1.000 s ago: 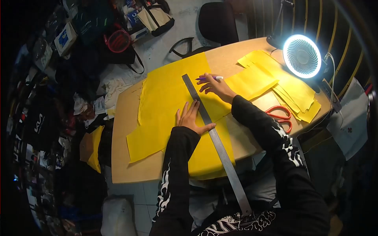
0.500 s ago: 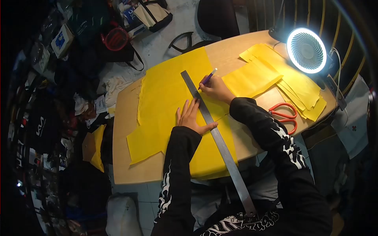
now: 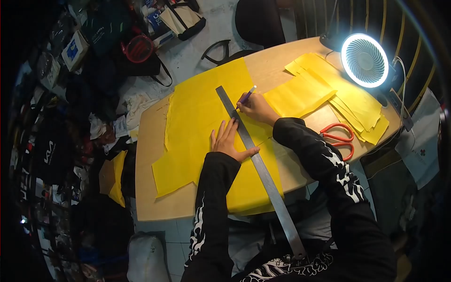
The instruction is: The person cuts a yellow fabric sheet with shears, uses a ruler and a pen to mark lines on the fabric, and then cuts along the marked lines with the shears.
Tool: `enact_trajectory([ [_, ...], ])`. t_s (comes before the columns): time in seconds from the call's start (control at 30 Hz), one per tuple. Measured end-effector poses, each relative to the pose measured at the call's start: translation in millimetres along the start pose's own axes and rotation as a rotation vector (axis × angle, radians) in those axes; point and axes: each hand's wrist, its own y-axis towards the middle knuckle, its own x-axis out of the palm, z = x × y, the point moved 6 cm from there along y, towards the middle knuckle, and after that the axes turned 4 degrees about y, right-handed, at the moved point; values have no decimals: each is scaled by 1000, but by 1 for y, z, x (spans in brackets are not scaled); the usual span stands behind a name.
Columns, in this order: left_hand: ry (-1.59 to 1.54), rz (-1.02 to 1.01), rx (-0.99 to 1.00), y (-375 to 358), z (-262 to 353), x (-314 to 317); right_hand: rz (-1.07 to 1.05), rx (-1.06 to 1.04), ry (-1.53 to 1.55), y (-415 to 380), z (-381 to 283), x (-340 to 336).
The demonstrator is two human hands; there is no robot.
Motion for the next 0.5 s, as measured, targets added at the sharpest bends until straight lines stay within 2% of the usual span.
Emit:
enact_trajectory([
  [0.5,23,8,10,1,0,0,27,-37,-40,-1,-2,-1],
])
